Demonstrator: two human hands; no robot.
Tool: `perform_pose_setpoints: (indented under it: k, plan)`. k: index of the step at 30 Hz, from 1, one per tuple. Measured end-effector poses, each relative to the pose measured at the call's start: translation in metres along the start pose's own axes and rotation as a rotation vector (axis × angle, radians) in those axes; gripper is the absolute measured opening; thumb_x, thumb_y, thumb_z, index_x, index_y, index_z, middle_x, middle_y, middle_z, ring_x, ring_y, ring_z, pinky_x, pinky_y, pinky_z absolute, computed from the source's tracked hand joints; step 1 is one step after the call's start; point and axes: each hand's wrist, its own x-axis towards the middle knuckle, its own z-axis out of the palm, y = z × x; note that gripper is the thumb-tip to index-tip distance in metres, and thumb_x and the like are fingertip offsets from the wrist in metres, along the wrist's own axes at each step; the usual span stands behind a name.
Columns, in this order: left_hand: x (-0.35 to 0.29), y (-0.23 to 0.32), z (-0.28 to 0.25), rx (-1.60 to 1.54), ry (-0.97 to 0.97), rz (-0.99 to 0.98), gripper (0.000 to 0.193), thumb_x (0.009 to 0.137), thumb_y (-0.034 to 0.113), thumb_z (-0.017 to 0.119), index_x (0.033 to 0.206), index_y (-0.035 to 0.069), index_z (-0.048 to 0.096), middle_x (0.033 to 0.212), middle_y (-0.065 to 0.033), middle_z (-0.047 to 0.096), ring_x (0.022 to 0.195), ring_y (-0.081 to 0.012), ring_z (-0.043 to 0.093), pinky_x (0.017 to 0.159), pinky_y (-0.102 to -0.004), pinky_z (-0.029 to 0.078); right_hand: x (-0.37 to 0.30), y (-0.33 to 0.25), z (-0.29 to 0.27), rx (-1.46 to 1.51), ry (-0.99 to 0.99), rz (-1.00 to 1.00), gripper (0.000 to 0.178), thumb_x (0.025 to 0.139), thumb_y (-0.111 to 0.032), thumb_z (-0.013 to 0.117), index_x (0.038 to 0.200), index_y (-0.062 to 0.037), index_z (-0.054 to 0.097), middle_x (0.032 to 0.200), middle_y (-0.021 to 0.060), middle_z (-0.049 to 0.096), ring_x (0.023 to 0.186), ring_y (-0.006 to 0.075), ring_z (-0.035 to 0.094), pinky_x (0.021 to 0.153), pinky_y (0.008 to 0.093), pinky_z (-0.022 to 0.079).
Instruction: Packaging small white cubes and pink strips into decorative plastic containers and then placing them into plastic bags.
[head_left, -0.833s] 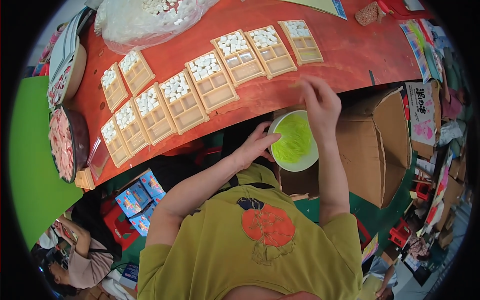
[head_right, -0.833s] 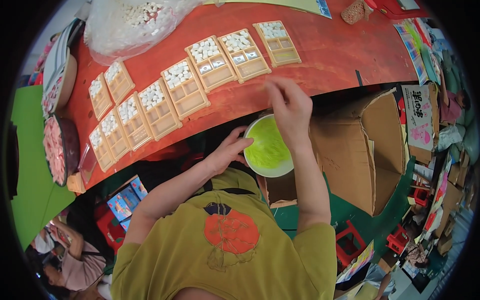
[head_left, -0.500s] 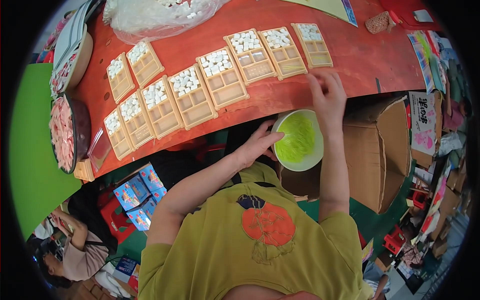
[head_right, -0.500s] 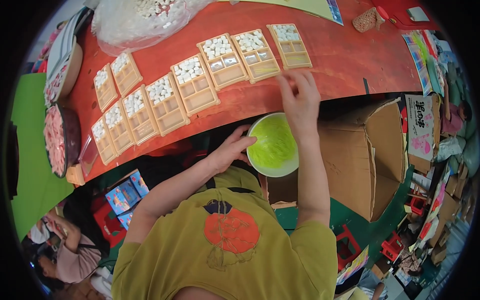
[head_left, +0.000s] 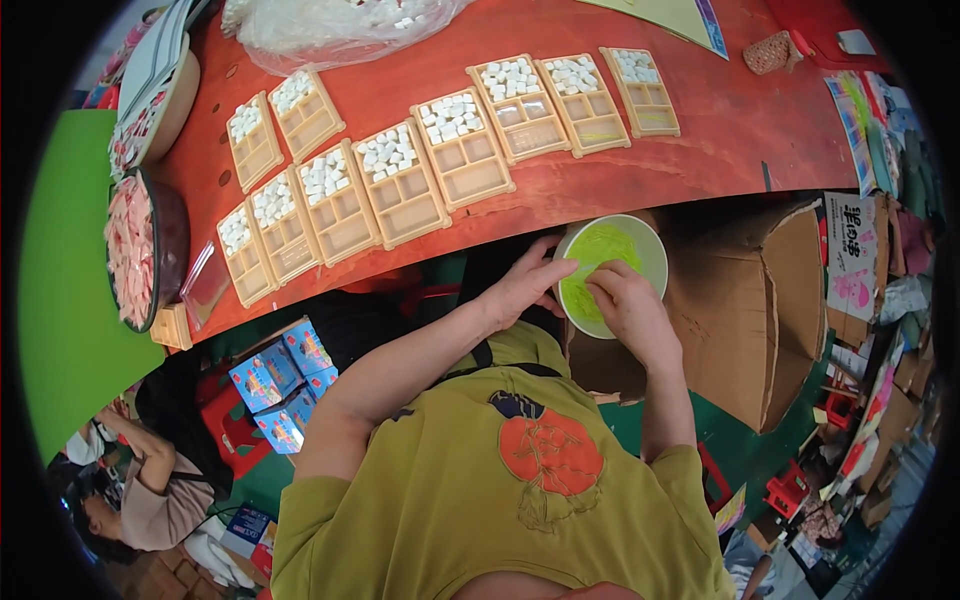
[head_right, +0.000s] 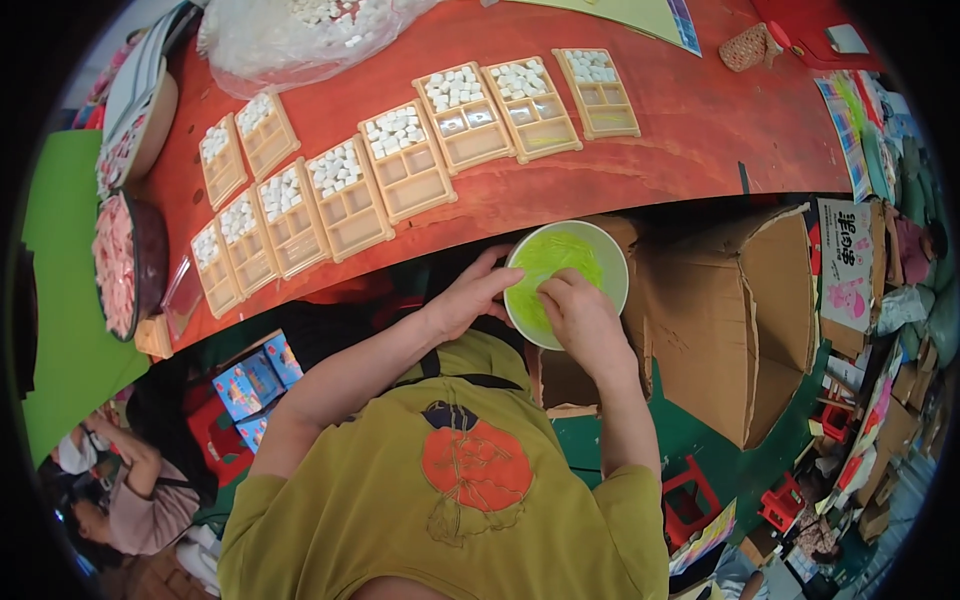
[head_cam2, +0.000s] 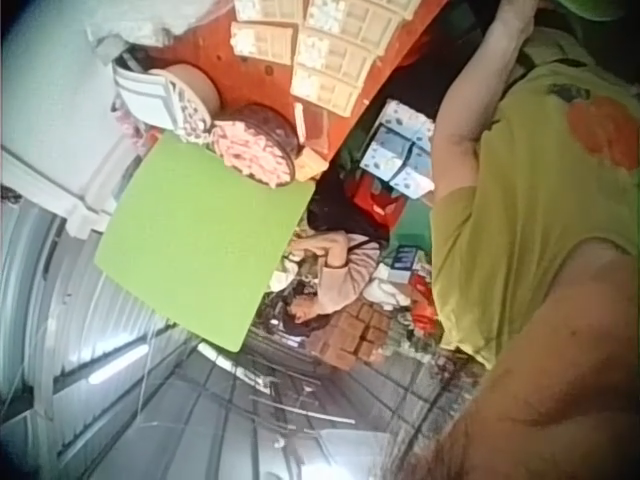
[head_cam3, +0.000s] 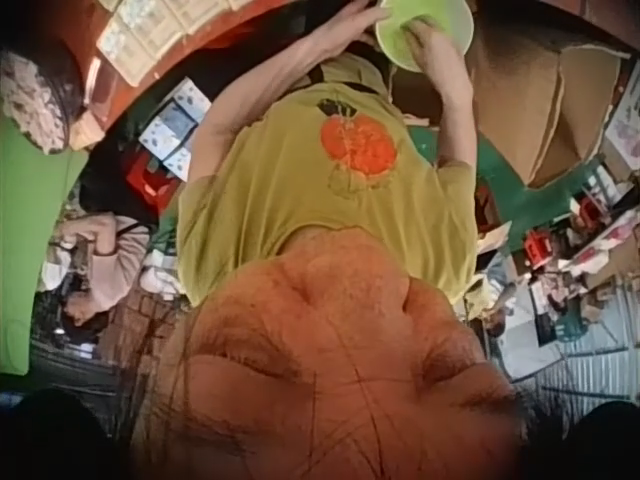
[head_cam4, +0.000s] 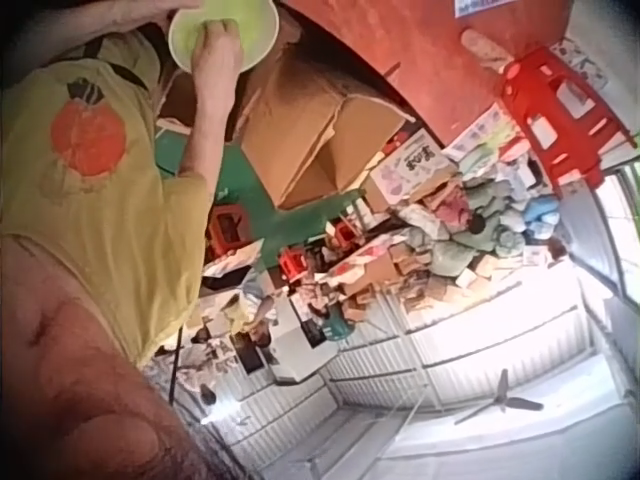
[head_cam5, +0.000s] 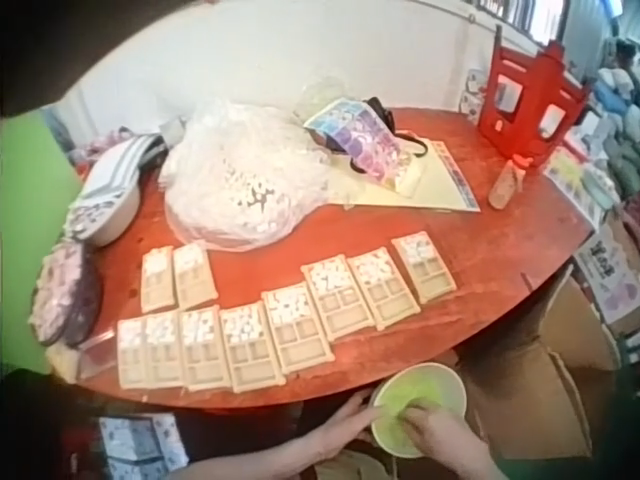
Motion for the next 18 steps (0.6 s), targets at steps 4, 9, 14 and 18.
perform_pose_setpoints:
  k: [4, 9, 14, 18]
  plan:
    - [-0.002, 0.002, 0.000, 0.000, -0.006, -0.005, 0.074, 0.094, 0.039, 0.060, 0.148, 0.003, 0.025, 0.131, -0.0171, 0.052, 0.112, -0.0259, 0.061, 0.075, -0.0374, 0.059, 0.001, -0.002, 0.000, 0.025, 0.049, -0.086, 0.014, 0.085, -0.006, 0.066, 0.098, -0.0008, 0.069, 0.097, 0.0155, 0.066, 0.085, 0.0356, 0.065, 0.074, 0.0420, 0.052]
    - [-0.005, 0.002, -0.002, 0.019, -0.004, 0.000, 0.074, 0.093, 0.040, 0.061, 0.147, 0.003, 0.027, 0.129, -0.0170, 0.053, 0.109, -0.0243, 0.062, 0.072, -0.0365, 0.059, 0.006, -0.006, -0.009, 0.091, 0.024, -0.064, 0.013, 0.085, -0.003, 0.067, 0.097, 0.0007, 0.068, 0.088, 0.0156, 0.066, 0.080, 0.0327, 0.064, 0.070, 0.0384, 0.051]
    - [-0.015, 0.007, -0.007, -0.006, 0.017, 0.003, 0.075, 0.093, 0.040, 0.062, 0.148, 0.003, 0.026, 0.127, -0.0171, 0.055, 0.108, -0.0235, 0.063, 0.073, -0.0359, 0.059, 0.043, -0.025, -0.043, 0.272, 0.130, -0.136, 0.006, 0.091, 0.002, 0.061, 0.096, 0.0017, 0.062, 0.081, 0.0089, 0.059, 0.071, 0.0132, 0.054, 0.065, 0.0264, 0.046]
    - [-0.017, 0.005, -0.008, -0.002, 0.015, -0.005, 0.075, 0.093, 0.039, 0.062, 0.148, 0.003, 0.026, 0.128, -0.0167, 0.055, 0.109, -0.0237, 0.062, 0.074, -0.0362, 0.058, 0.121, -0.045, -0.042, 0.175, 0.323, -0.415, 0.011, 0.090, 0.002, 0.061, 0.101, 0.0015, 0.061, 0.090, 0.0142, 0.062, 0.079, 0.0279, 0.063, 0.071, 0.0338, 0.050]
